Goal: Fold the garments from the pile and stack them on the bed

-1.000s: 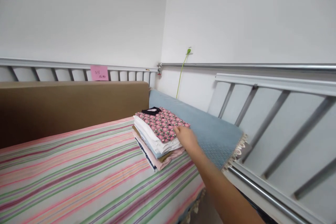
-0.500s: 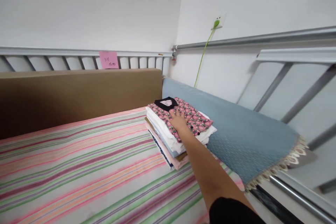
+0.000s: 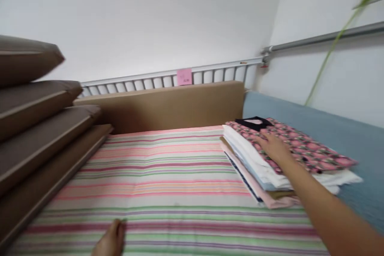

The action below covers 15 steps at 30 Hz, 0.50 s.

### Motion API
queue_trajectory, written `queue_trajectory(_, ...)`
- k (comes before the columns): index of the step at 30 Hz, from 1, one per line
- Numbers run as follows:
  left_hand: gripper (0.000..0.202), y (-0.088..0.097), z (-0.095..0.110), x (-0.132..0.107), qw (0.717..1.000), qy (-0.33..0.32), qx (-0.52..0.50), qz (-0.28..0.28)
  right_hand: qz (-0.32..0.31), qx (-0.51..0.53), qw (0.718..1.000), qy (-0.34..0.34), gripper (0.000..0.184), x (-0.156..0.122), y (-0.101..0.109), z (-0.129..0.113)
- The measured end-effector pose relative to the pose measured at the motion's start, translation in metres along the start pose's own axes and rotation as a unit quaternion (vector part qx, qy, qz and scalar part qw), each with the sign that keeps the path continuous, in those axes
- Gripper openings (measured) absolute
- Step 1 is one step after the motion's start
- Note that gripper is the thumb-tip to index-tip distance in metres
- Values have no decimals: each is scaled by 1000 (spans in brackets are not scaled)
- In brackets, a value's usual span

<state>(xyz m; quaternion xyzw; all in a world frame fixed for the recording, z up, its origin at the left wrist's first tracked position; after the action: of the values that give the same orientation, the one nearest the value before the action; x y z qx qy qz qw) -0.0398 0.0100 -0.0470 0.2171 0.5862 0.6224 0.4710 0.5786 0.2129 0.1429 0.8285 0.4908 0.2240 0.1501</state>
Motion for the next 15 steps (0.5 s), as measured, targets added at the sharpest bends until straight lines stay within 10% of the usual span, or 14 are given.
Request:
queue_trajectory(4,34,1,5,-7,998,-29,48,-3,-46,-80,985,146,34,-102,-50,-2)
queue_trajectory(9,34,4,5,-16,996,-77,36,-8,-268,-57,949,159,47,-262,-148,34)
queue_trajectory(15,35,5,1,-18,989,-141,-33,-31,-292,-109,938,150,62,-323,-169,25)
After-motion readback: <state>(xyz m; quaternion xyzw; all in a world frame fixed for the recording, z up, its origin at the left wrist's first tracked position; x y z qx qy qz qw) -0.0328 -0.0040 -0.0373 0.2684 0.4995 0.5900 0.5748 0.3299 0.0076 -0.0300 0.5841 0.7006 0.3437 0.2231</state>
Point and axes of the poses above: each hand's wrist, its own x-axis towards the middle knuckle, its own y-axis out of the back of the hand, z = x × y, the point moved 5 cm from there along x, towards the middle knuckle, and after that the axes turned 10 degrees about -z, right-handed, at the moved point
